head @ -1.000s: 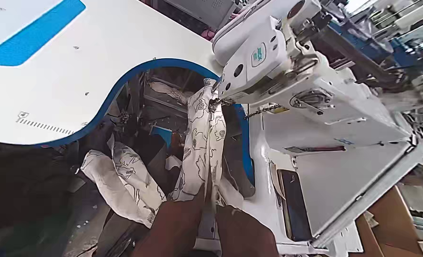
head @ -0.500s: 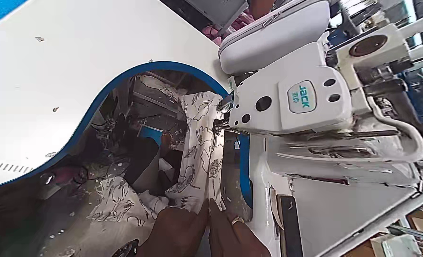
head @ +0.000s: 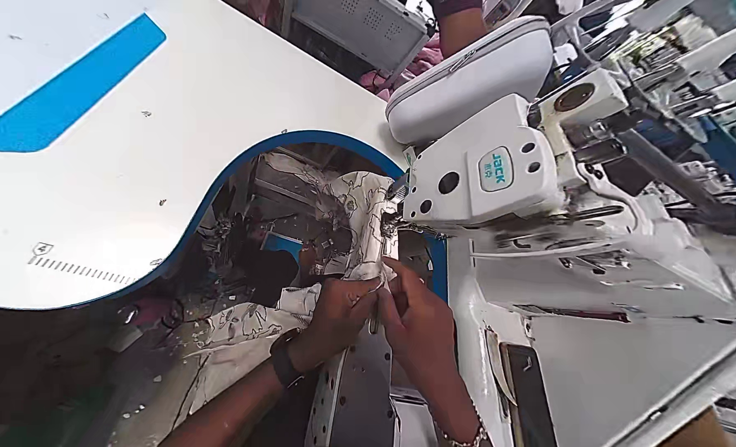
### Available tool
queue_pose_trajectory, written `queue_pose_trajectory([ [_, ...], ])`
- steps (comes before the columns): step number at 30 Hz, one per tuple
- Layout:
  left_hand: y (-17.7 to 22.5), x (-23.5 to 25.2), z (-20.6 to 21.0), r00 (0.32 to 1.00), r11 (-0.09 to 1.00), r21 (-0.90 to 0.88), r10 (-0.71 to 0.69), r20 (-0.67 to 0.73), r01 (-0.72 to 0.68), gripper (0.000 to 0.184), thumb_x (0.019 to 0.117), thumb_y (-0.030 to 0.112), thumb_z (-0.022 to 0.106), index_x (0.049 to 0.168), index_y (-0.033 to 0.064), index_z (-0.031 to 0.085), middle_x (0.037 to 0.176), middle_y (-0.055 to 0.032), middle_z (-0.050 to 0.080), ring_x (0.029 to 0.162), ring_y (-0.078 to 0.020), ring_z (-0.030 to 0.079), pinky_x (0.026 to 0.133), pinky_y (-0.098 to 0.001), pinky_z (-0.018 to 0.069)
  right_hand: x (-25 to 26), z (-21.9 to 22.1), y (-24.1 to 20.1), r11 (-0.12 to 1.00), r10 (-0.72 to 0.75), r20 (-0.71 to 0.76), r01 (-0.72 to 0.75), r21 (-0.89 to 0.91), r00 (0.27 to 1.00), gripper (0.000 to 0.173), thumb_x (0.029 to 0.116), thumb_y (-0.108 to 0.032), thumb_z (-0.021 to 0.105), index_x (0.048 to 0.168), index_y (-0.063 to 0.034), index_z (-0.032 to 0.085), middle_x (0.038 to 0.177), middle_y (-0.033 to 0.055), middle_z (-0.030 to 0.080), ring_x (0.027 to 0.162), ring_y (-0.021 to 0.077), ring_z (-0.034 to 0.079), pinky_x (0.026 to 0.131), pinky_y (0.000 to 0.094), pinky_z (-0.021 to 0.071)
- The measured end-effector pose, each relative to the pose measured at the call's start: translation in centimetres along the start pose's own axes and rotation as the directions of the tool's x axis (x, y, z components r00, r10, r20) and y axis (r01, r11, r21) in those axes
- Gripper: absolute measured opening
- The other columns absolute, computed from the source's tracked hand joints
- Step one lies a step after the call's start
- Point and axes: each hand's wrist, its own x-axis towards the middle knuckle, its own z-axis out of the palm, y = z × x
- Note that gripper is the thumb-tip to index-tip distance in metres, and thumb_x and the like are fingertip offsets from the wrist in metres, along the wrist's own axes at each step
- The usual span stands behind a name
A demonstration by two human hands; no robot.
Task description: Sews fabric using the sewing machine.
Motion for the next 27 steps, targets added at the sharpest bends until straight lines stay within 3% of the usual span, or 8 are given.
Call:
queue_pose_trajectory([
  [3,0.9,-1.1,-0.8,0.992,0.990,0.087,-0.102,-0.075,0.108,0.024,0.1017,0.015,0.057,0.096,0.0019,0.076,0.075,0.0028,0.070,0.066,0.0043,0.061,0.063,-0.0165,0.0508,-1.5,-1.7,2.5,0.991,0.128,0.243,-0.130,-0.005,0.962,0.037,0.0872,-0.020,0.063,0.119,-0.0009,0.068,0.063,0.0016,0.060,0.049,0.0192,0.056,0.047,0.0419,0.0473],
  [8,0.7,-1.0,-5.1,0.990,0.886,0.455,-0.129,0.051,0.092,0.032,0.1040,0.029,0.052,0.094,0.0064,0.071,0.069,0.0009,0.061,0.061,-0.0057,0.055,0.059,-0.0275,0.0454,-2.8,-0.9,9.3,0.963,0.093,0.756,-0.250,0.096,0.648,0.025,0.0936,-0.023,0.068,0.087,0.0013,0.069,0.074,0.0113,0.064,0.073,0.0265,0.062,0.072,0.0517,0.0487],
  [11,2.6,-0.6,-4.9,0.993,0.849,0.528,-0.078,0.091,0.018,0.031,0.1011,0.033,0.057,0.098,0.0080,0.075,0.074,-0.0013,0.069,0.065,-0.0074,0.062,0.062,-0.0290,0.0505,-2.2,-4.8,7.2,0.975,-0.193,0.607,0.080,0.207,0.771,0.030,0.0918,-0.022,0.066,0.072,0.0003,0.066,0.067,0.0129,0.059,0.073,0.0314,0.061,0.071,0.0508,0.0478],
  [13,3.2,-1.8,-3.9,0.995,0.831,0.555,-0.039,0.087,-0.016,0.029,0.0972,0.034,0.063,0.100,0.0084,0.075,0.075,-0.0027,0.072,0.065,-0.0087,0.066,0.061,-0.0288,0.0525,-4.0,-7.4,5.3,0.935,-0.353,0.397,0.315,0.160,0.847,0.036,0.0955,-0.035,0.056,0.067,-0.0123,0.058,0.061,0.0026,0.055,0.067,0.0209,0.058,0.061,0.0337,0.0458],
  [17,2.7,-3.2,-2.9,1.000,0.837,0.546,0.014,0.022,-0.024,0.025,0.0979,0.027,0.060,0.100,0.0085,0.077,0.070,-0.0013,0.070,0.059,-0.0068,0.062,0.057,-0.0264,0.0501,-8.3,-3.9,8.8,0.909,-0.290,0.408,0.117,0.400,0.866,0.027,0.0882,-0.025,0.069,0.072,-0.0029,0.067,0.075,0.0097,0.065,0.081,0.0219,0.064,0.076,0.0370,0.0511],
  [19,2.6,-3.1,-2.7,0.996,0.861,0.502,0.057,0.061,-0.080,0.026,0.0996,0.025,0.058,0.098,0.0080,0.078,0.069,-0.0013,0.070,0.058,-0.0055,0.061,0.056,-0.0251,0.0490,-8.1,-5.4,7.4,0.932,-0.264,0.406,0.123,0.342,0.875,0.033,0.0973,-0.028,0.062,0.075,-0.0039,0.065,0.071,0.0077,0.062,0.078,0.0190,0.062,0.078,0.0327,0.0491],
  [23,3.4,-1.9,-3.0,0.876,0.909,0.330,0.073,0.477,-0.255,0.021,0.0882,0.008,0.063,0.068,0.0015,0.064,0.052,-0.0085,0.054,0.048,-0.0204,0.055,0.050,-0.0402,0.0419,-6.4,-5.5,-0.1,0.926,-0.376,0.353,0.352,0.135,0.857,0.028,0.0943,-0.025,0.060,0.070,-0.0103,0.064,0.056,0.0032,0.055,0.055,0.0218,0.060,0.047,0.0349,0.0460],
  [27,2.2,2.5,-4.4,0.703,0.994,0.099,-0.037,0.710,-0.048,0.028,0.0860,0.000,0.064,0.060,-0.0007,0.054,0.056,-0.0026,0.051,0.054,-0.0060,0.047,0.053,-0.0264,0.0365,-3.5,-3.0,-1.0,0.889,-0.454,0.352,0.444,0.114,0.819,0.022,0.0904,-0.025,0.060,0.073,-0.0130,0.067,0.073,0.0040,0.059,0.072,0.0248,0.062,0.053,0.0350,0.0470],
])
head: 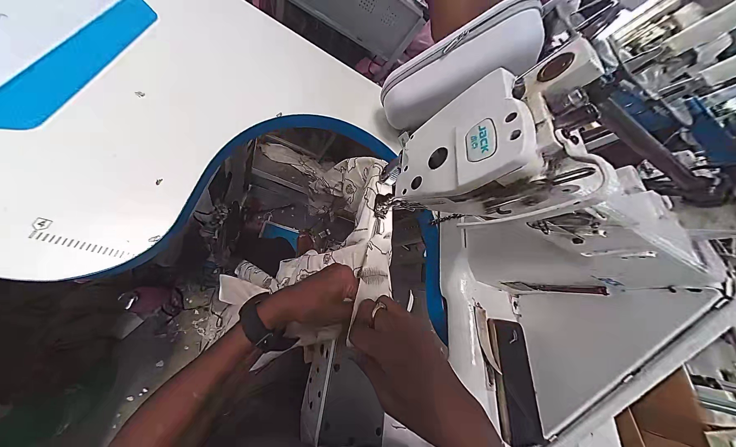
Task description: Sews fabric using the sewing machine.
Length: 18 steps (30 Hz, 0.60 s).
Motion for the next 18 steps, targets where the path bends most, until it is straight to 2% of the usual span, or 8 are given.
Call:
queue_pose_trajectory([
  [2,-1.3,1.0,-0.9,1.000,0.976,-0.218,0.009,0.017,-0.005,0.022,0.0887,-0.003,0.062,0.067,0.0013,0.061,0.064,0.0058,0.060,0.061,0.0073,0.053,0.057,-0.0141,0.0419,0.7,-0.4,0.3,0.999,0.017,0.026,-0.016,-0.035,1.000,0.022,0.0922,-0.025,0.058,0.076,-0.0126,0.067,0.072,0.0032,0.061,0.072,0.0242,0.064,0.056,0.0371,0.0484],
  [4,-1.7,1.5,-0.9,1.000,0.946,-0.325,-0.003,-0.029,-0.006,0.021,0.0917,-0.003,0.061,0.072,0.0029,0.065,0.068,0.0096,0.063,0.065,0.0101,0.056,0.061,-0.0121,0.0454,1.0,-0.4,0.7,0.997,0.056,0.022,-0.054,-0.053,0.998,0.021,0.0924,-0.023,0.058,0.075,-0.0113,0.064,0.061,0.0031,0.055,0.058,0.0226,0.062,0.049,0.0379,0.0470],
  [7,-1.3,1.7,0.6,0.966,0.969,-0.248,-0.076,-0.247,0.013,0.026,0.0928,0.004,0.060,0.067,0.0062,0.064,0.062,0.0104,0.060,0.060,0.0076,0.054,0.057,-0.0158,0.0446,0.8,-0.1,1.6,0.988,0.132,-0.049,-0.135,-0.072,0.990,0.024,0.0936,-0.023,0.057,0.075,-0.0094,0.063,0.056,0.0041,0.052,0.052,0.0223,0.060,0.046,0.0375,0.0464],
  [10,0.4,1.1,3.7,0.799,0.977,0.013,-0.167,-0.577,0.214,0.035,0.0989,0.019,0.053,0.068,0.0060,0.064,0.056,0.0016,0.053,0.054,-0.0093,0.052,0.056,-0.0349,0.0421,-0.1,-0.2,2.5,0.975,0.213,-0.163,-0.221,-0.033,0.963,0.031,0.0968,-0.027,0.052,0.073,-0.0089,0.063,0.060,0.0043,0.054,0.057,0.0212,0.060,0.051,0.0375,0.0474],
  [12,1.1,0.0,5.4,0.681,0.951,0.087,-0.148,-0.717,0.298,0.037,0.1022,0.027,0.054,0.076,0.0074,0.072,0.057,0.0018,0.056,0.052,-0.0081,0.052,0.055,-0.0318,0.0428,-1.6,-0.6,3.1,0.957,0.284,-0.150,-0.289,-0.012,0.947,0.030,0.0949,-0.027,0.054,0.075,-0.0073,0.065,0.062,0.0057,0.056,0.058,0.0223,0.060,0.053,0.0389,0.0472],
  [14,1.1,-1.8,6.2,0.654,0.921,0.185,-0.092,-0.751,0.342,0.033,0.1015,0.026,0.055,0.082,0.0071,0.074,0.059,-0.0006,0.060,0.052,-0.0088,0.056,0.053,-0.0307,0.0450,-2.7,-0.4,4.2,0.896,0.441,0.113,-0.444,0.006,0.891,0.022,0.0935,-0.019,0.063,0.086,0.0005,0.070,0.073,0.0162,0.064,0.068,0.0348,0.067,0.062,0.0523,0.0521],
  [16,0.6,-3.6,6.2,0.675,0.890,0.294,-0.021,-0.738,0.350,0.027,0.0998,0.023,0.057,0.093,0.0064,0.077,0.067,-0.0033,0.069,0.057,-0.0103,0.063,0.056,-0.0310,0.0519,-2.2,0.9,6.6,0.771,0.579,0.474,-0.634,-0.055,0.663,0.025,0.0991,-0.018,0.062,0.100,0.0058,0.068,0.095,0.0254,0.068,0.095,0.0442,0.066,0.084,0.0618,0.0485],
  [18,0.8,-4.3,5.7,0.689,0.854,0.365,0.010,-0.725,0.372,0.026,0.0980,0.025,0.060,0.094,0.0069,0.078,0.070,-0.0038,0.071,0.059,-0.0109,0.065,0.058,-0.0308,0.0524,-2.2,2.8,9.9,0.760,0.532,0.588,-0.650,-0.015,0.609,0.025,0.0969,-0.018,0.066,0.096,0.0060,0.068,0.093,0.0238,0.067,0.092,0.0410,0.064,0.084,0.0615,0.0463],
])
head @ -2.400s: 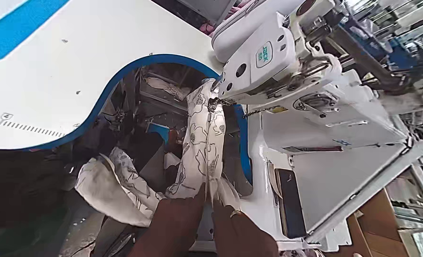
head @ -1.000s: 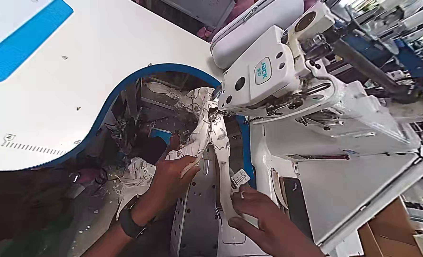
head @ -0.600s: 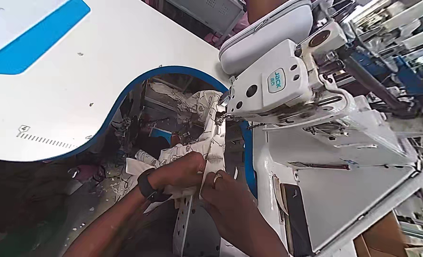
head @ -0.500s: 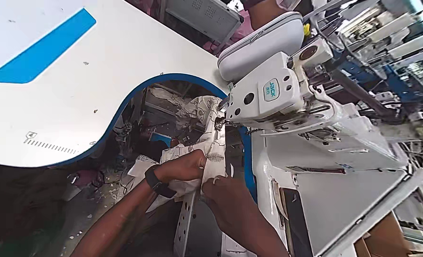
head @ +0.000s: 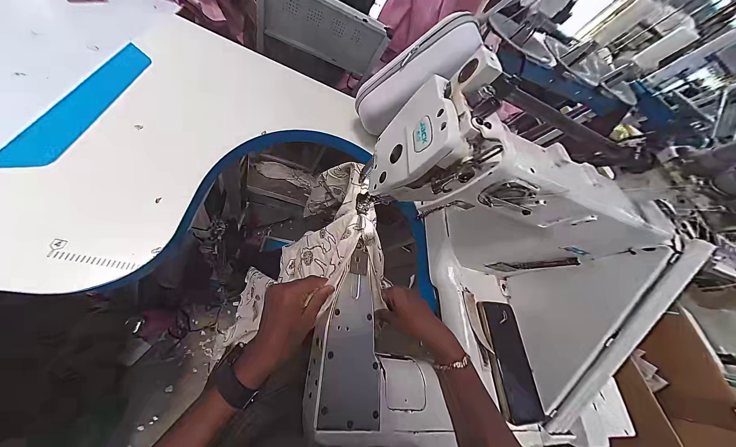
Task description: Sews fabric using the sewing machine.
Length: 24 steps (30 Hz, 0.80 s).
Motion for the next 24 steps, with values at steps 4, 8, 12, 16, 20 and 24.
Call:
queue_pose_trajectory([
  [4,3.0,-0.3,0.3,0.993,0.988,0.101,0.109,0.045,-0.113,0.026,0.0988,0.021,0.057,0.095,0.0045,0.076,0.063,-0.0059,0.066,0.052,-0.0169,0.063,0.051,-0.0351,0.0503,-5.0,-0.7,0.6,0.905,-0.413,-0.277,0.426,-0.016,0.867,0.023,0.0957,-0.015,0.062,0.086,0.0036,0.070,0.075,0.0175,0.066,0.074,0.0340,0.067,0.072,0.0555,0.0505],
  [8,3.6,-2.2,2.2,0.994,0.986,0.137,0.103,-0.021,-0.100,0.028,0.0973,0.016,0.055,0.104,0.0027,0.078,0.065,-0.0070,0.070,0.051,-0.0189,0.065,0.048,-0.0365,0.0517,-12.7,1.2,-0.8,0.831,-0.554,-0.462,0.426,-0.358,0.693,0.034,0.0956,-0.033,0.052,0.070,-0.0110,0.059,0.052,0.0030,0.048,0.045,0.0214,0.054,0.039,0.0370,0.0395],
  [12,3.0,-1.8,2.1,0.997,0.997,0.018,0.081,-0.013,-0.081,0.028,0.0991,0.016,0.053,0.105,0.0045,0.078,0.063,-0.0041,0.067,0.050,-0.0135,0.060,0.049,-0.0315,0.0490,-11.9,2.4,2.8,0.860,-0.510,-0.363,0.474,-0.190,0.780,0.018,0.0812,-0.019,0.072,0.070,-0.0051,0.068,0.071,0.0109,0.067,0.070,0.0298,0.069,0.071,0.0550,0.0518],
  [16,2.9,-2.0,2.5,0.994,0.992,-0.054,0.114,-0.002,-0.114,0.028,0.0994,0.017,0.052,0.094,0.0040,0.076,0.057,-0.0026,0.061,0.047,-0.0104,0.055,0.047,-0.0276,0.0436,-14.9,1.8,-6.7,0.790,-0.613,-0.326,0.556,-0.257,0.720,0.022,0.0952,-0.013,0.062,0.078,-0.0051,0.072,0.070,0.0117,0.068,0.069,0.0300,0.068,0.070,0.0478,0.0520],
  [20,2.0,-0.1,3.1,0.995,0.990,-0.114,0.081,-0.065,-0.088,0.028,0.0996,0.016,0.051,0.085,0.0049,0.073,0.055,-0.0032,0.058,0.046,-0.0108,0.054,0.045,-0.0279,0.0428,-12.3,2.9,-8.1,0.836,-0.544,-0.265,0.543,-0.086,0.796,0.019,0.0942,-0.013,0.065,0.083,-0.0004,0.072,0.078,0.0182,0.067,0.071,0.0339,0.069,0.057,0.0474,0.0530],
  [24,3.0,1.4,2.9,0.999,0.999,-0.015,0.044,-0.011,-0.044,0.029,0.1003,0.017,0.051,0.102,0.0027,0.076,0.054,-0.0043,0.058,0.044,-0.0176,0.056,0.044,-0.0353,0.0445,-13.5,0.8,-9.1,0.927,-0.376,-0.232,0.368,-0.080,0.897,0.023,0.0951,-0.017,0.066,0.083,0.0010,0.072,0.094,0.0249,0.066,0.082,0.0408,0.068,0.060,0.0503,0.0542],
])
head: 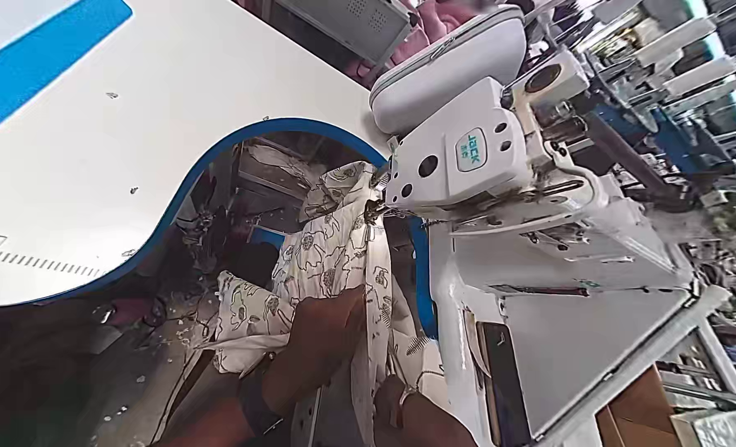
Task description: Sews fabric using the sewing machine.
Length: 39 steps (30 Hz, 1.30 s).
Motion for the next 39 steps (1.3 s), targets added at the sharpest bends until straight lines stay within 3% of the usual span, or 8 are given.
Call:
queue_pose_trajectory([
  [4,1.8,-1.0,-1.7,0.984,0.986,0.166,-0.005,0.178,-0.025,0.032,0.0911,0.014,0.055,0.113,0.0018,0.075,0.047,-0.0067,0.053,0.040,-0.0280,0.058,0.039,-0.0451,0.0468,1.4,0.3,0.4,0.999,-0.004,-0.073,0.001,-0.040,0.997,0.016,0.0915,-0.014,0.069,0.084,-0.0028,0.078,0.121,0.0270,0.068,0.114,0.0449,0.064,0.081,0.0515,0.0560],
  [10,0.1,0.3,-1.7,0.973,0.999,0.036,-0.009,0.230,0.001,0.024,0.0972,0.016,0.053,0.097,0.0063,0.074,0.053,-0.0086,0.056,0.048,-0.0294,0.061,0.045,-0.0468,0.0471,3.0,2.0,0.5,0.978,0.009,-0.214,-0.053,-0.200,0.977,0.022,0.0920,-0.017,0.067,0.078,-0.0001,0.068,0.059,0.0146,0.060,0.049,0.0306,0.063,0.042,0.0435,0.0485],
  [13,0.5,0.6,-2.2,0.965,0.998,0.000,-0.058,0.257,0.060,0.036,0.1003,0.017,0.052,0.128,0.0050,0.072,0.055,-0.0088,0.058,0.048,-0.0284,0.058,0.049,-0.0464,0.0475,1.1,-0.4,1.5,0.986,-0.013,-0.155,-0.013,-0.164,0.988,0.034,0.0888,-0.030,0.073,0.077,0.0016,0.068,0.063,0.0154,0.062,0.058,0.0321,0.065,0.052,0.0458,0.0514],
  [16,0.5,0.5,-2.5,0.958,0.997,-0.028,-0.056,0.281,0.067,0.037,0.1014,0.016,0.051,0.132,0.0054,0.070,0.056,-0.0094,0.059,0.049,-0.0276,0.058,0.049,-0.0454,0.0477,-0.1,-2.0,2.8,0.982,-0.096,-0.030,0.090,-0.164,0.995,0.024,0.0950,-0.021,0.067,0.083,-0.0008,0.072,0.075,0.0158,0.069,0.074,0.0346,0.070,0.072,0.0500,0.0556],
  [20,1.1,1.0,-3.1,0.900,0.997,0.004,-0.076,0.430,0.082,0.025,0.0992,0.010,0.053,0.114,0.0016,0.071,0.059,-0.0133,0.058,0.055,-0.0344,0.062,0.053,-0.0511,0.0481,1.5,-0.4,0.3,0.979,-0.143,-0.076,0.130,-0.158,0.987,0.016,0.0947,-0.010,0.063,0.083,-0.0017,0.070,0.063,0.0135,0.062,0.054,0.0284,0.065,0.046,0.0403,0.0501],
  [23,1.4,1.0,-4.1,0.862,0.993,0.007,-0.105,0.495,0.117,0.031,0.0928,0.005,0.057,0.120,0.0001,0.072,0.061,-0.0170,0.061,0.058,-0.0392,0.064,0.055,-0.0557,0.0484,2.4,-0.5,0.2,0.968,-0.141,-0.075,0.122,-0.220,0.987,0.015,0.0944,-0.010,0.064,0.083,-0.0033,0.071,0.066,0.0133,0.064,0.057,0.0285,0.067,0.046,0.0401,0.0499],
  [32,-0.8,0.8,-3.4,0.901,0.979,-0.175,-0.018,0.433,0.104,0.025,0.0957,0.011,0.053,0.075,0.0013,0.064,0.057,-0.0104,0.055,0.053,-0.0261,0.058,0.051,-0.0444,0.0439,4.0,0.6,0.8,0.965,-0.154,-0.184,0.108,-0.240,0.971,0.009,0.0911,-0.007,0.065,0.085,-0.0046,0.072,0.074,0.0136,0.064,0.056,0.0245,0.063,0.045,0.0335,0.0496],
  [39,-1.3,0.1,-3.3,0.991,0.983,-0.176,-0.038,0.125,0.060,0.022,0.0980,0.023,0.061,0.095,0.0105,0.078,0.076,-0.0022,0.070,0.063,-0.0095,0.063,0.059,-0.0274,0.0509,-0.4,0.3,3.2,0.911,-0.169,-0.704,-0.163,-0.378,0.689,0.012,0.0924,-0.005,0.066,0.089,-0.0021,0.077,0.073,0.0111,0.063,0.069,0.0169,0.060,0.064,0.0200,0.0471],
])
